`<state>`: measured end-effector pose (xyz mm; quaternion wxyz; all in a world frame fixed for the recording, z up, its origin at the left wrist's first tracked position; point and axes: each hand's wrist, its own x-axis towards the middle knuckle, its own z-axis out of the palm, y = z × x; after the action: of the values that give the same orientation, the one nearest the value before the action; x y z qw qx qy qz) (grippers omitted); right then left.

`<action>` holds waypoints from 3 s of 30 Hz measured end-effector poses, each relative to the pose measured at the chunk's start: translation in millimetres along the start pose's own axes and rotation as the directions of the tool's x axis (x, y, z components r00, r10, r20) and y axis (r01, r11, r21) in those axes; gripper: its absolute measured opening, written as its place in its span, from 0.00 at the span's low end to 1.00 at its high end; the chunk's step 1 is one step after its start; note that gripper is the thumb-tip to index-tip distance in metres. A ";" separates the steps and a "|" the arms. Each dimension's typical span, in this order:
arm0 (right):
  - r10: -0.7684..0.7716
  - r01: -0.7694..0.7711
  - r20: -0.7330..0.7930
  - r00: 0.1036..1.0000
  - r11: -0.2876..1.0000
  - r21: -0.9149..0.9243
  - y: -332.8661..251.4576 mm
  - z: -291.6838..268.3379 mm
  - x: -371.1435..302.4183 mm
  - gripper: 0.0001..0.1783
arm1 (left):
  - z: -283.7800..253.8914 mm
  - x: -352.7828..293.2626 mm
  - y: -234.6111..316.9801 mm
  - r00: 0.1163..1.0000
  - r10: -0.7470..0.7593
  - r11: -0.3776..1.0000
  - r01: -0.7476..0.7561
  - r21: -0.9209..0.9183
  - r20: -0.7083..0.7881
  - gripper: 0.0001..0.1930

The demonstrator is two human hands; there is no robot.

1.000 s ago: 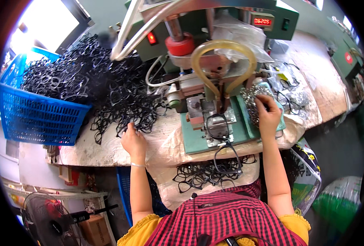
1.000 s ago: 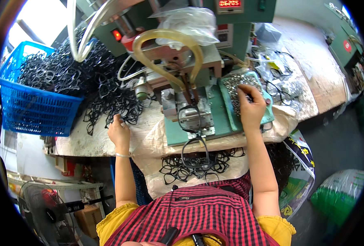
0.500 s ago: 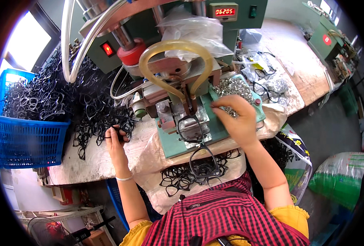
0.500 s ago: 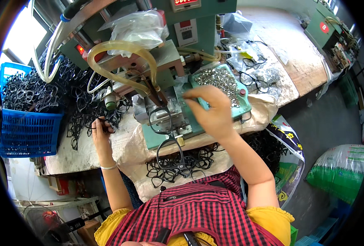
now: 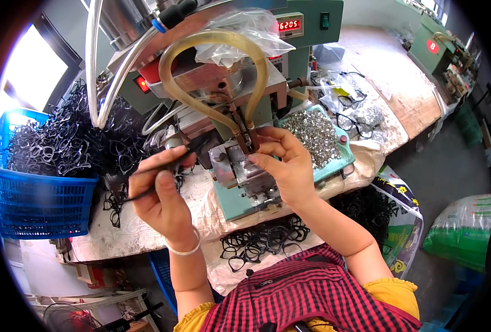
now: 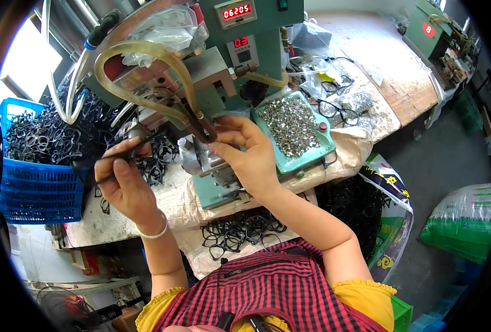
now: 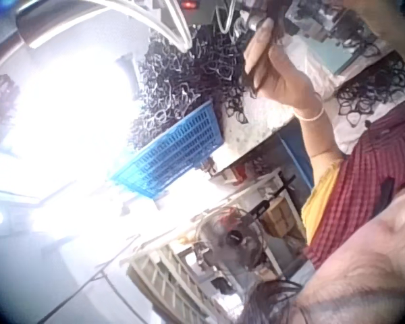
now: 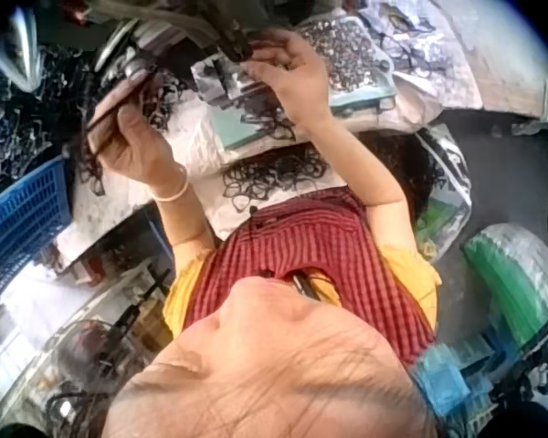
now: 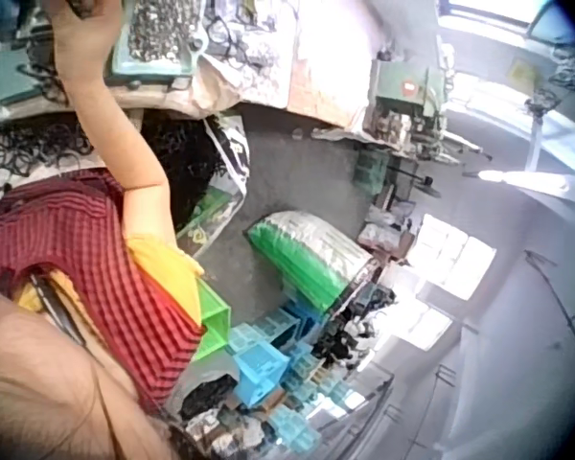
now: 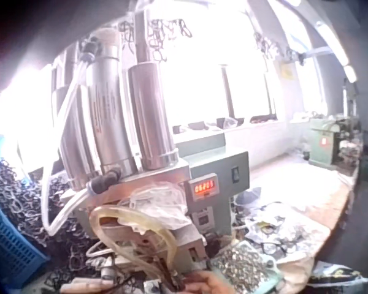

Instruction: The person repeatedly picks up black eyeglass frames and small metal components, places them into a green press machine, and operates the lever to attach the components. The finished glasses are placed on the table, and the process continues with additional frames.

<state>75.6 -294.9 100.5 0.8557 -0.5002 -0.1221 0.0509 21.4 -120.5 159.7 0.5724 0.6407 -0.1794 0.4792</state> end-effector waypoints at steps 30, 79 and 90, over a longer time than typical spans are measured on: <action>-0.575 0.278 0.199 0.794 0.052 -0.959 48.5 -125.5 62.1 0.07 | -52.9 -95.3 -1.0 0.915 0.073 0.687 -0.335 0.645 0.397 0.16; -0.018 0.040 -0.178 0.984 0.992 0.122 18.6 -49.9 21.6 0.10 | -225.3 -122.9 -72.2 0.572 -0.816 0.219 0.440 0.871 -0.084 0.10; -0.240 0.098 -0.406 0.882 0.936 -0.339 29.5 -127.8 25.0 0.06 | -111.9 -60.9 -36.0 0.782 -0.564 0.727 0.623 0.288 -0.267 0.08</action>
<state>134.0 -382.9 18.8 0.7733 -0.6132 0.0249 -0.1593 -25.3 -28.5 76.9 0.5805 0.7171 0.1733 0.3447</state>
